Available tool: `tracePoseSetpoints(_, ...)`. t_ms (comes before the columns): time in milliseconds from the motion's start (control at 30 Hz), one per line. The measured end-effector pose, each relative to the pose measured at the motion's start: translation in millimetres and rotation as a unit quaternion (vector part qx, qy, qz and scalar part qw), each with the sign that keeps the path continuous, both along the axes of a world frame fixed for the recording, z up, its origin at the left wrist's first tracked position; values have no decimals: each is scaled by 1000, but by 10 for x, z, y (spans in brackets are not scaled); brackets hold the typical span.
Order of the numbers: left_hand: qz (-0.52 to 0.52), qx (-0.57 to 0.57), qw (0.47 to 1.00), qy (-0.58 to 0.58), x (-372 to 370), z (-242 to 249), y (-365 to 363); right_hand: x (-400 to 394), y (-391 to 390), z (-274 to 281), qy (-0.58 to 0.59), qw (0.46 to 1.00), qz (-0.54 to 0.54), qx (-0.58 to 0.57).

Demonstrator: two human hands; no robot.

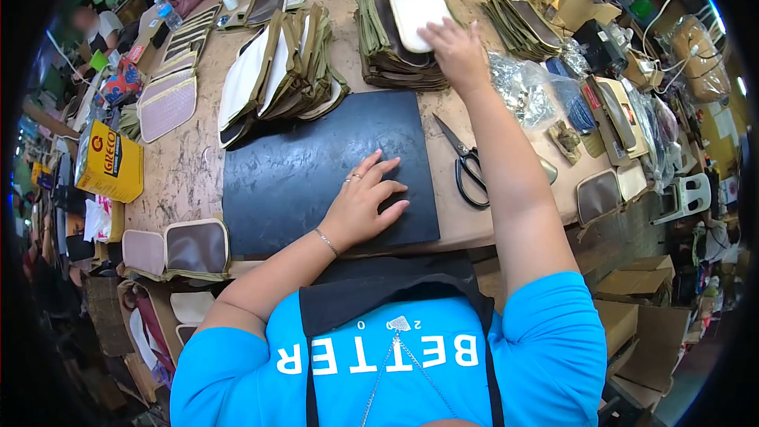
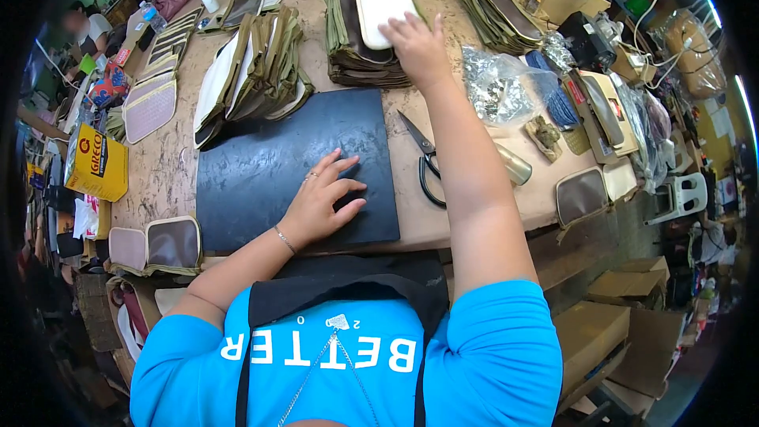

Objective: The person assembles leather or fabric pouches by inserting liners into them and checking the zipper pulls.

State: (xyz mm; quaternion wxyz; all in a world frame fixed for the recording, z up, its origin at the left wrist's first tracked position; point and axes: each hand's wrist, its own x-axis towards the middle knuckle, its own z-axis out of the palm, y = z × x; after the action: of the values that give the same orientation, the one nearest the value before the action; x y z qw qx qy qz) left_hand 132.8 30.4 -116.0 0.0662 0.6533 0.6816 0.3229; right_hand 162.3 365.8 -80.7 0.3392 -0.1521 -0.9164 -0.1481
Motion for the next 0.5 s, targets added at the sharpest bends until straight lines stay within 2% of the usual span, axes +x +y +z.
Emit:
tracePoseSetpoints(33,1,-2,1000,7,7,15,1,26,6,-121,-50,998,-25,-16)
tracePoseSetpoints(167,-1,1,1000,10,6,20,23,147,15,-251,-37,998,0,-43)
tracePoseSetpoints(267,-4,4,1000,-5,-4,-9,4,218,-156,-65,6,1000,1,-14)
tracePoseSetpoints(333,-7,7,1000,-12,-21,-13,13,356,-236,36,50,998,3,-47)
tracePoseSetpoints(400,-8,10,1000,-19,-27,-18,9,612,-244,54,115,988,22,-96)
tracePoseSetpoints(500,-11,13,1000,-26,-33,-18,13,1288,-256,149,195,976,24,-98)
